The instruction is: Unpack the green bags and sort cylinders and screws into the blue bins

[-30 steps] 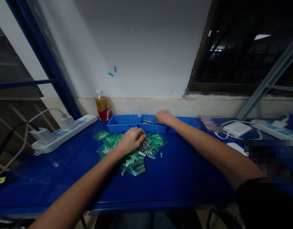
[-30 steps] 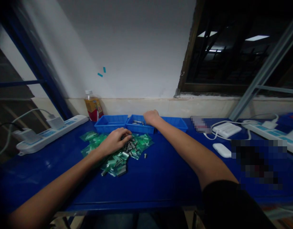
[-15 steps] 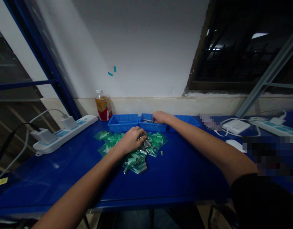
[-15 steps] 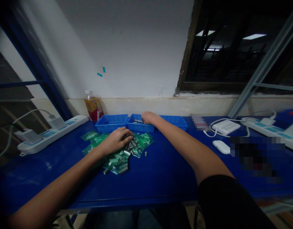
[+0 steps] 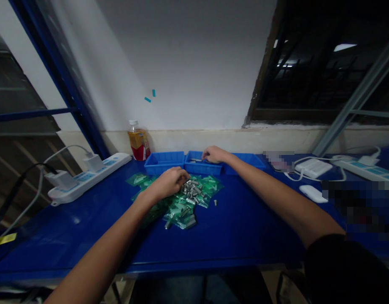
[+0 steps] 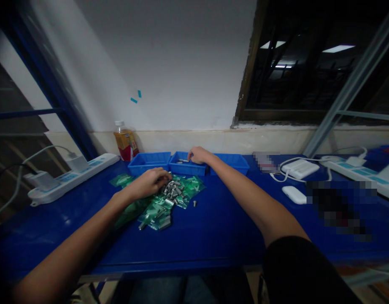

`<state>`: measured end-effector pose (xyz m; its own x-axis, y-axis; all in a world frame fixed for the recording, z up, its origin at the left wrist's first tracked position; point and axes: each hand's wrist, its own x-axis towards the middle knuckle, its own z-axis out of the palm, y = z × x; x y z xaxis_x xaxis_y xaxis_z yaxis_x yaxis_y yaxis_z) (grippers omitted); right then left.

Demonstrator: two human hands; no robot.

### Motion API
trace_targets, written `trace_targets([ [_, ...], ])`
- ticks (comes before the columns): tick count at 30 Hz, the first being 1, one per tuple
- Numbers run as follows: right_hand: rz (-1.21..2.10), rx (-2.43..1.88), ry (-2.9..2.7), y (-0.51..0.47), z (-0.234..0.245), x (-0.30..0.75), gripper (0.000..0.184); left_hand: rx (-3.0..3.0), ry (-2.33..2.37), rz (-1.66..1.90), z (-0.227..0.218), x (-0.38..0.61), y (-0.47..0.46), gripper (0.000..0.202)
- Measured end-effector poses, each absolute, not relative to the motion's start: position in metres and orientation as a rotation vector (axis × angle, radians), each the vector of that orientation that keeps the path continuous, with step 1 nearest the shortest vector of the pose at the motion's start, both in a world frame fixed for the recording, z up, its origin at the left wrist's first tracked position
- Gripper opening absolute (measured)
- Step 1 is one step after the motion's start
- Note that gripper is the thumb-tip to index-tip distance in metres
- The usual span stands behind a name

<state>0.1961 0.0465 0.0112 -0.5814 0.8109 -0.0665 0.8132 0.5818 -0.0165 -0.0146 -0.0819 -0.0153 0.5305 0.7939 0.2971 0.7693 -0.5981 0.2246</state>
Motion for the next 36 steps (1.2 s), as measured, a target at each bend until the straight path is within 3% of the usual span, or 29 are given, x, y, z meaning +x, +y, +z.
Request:
trace_targets([
  [10,-0.016,1.566,2.602,0.044,0.009,0.188,0.027,2.648,1.38,0.77,-0.024,-0.012,-0.079,0.009],
  [20,-0.109,1.493,2.73,0.042,0.013,0.191,0.023,2.532,1.434,0.998,-0.026,-0.008,-0.078,0.014],
  [24,-0.07,1.542,2.924,0.028,0.019,0.191,0.019,2.459,1.434,1.056,-0.029,-0.007,-0.077,0.016],
  [28,0.056,1.602,3.223,-0.02,0.011,0.193,0.03,2.332,1.405,1.115,-0.026,-0.003,-0.08,0.014],
  [36,-0.029,1.24,3.731,-0.1,-0.033,0.204,0.01,1.974,0.969,1.028,-0.02,0.012,-0.09,0.019],
])
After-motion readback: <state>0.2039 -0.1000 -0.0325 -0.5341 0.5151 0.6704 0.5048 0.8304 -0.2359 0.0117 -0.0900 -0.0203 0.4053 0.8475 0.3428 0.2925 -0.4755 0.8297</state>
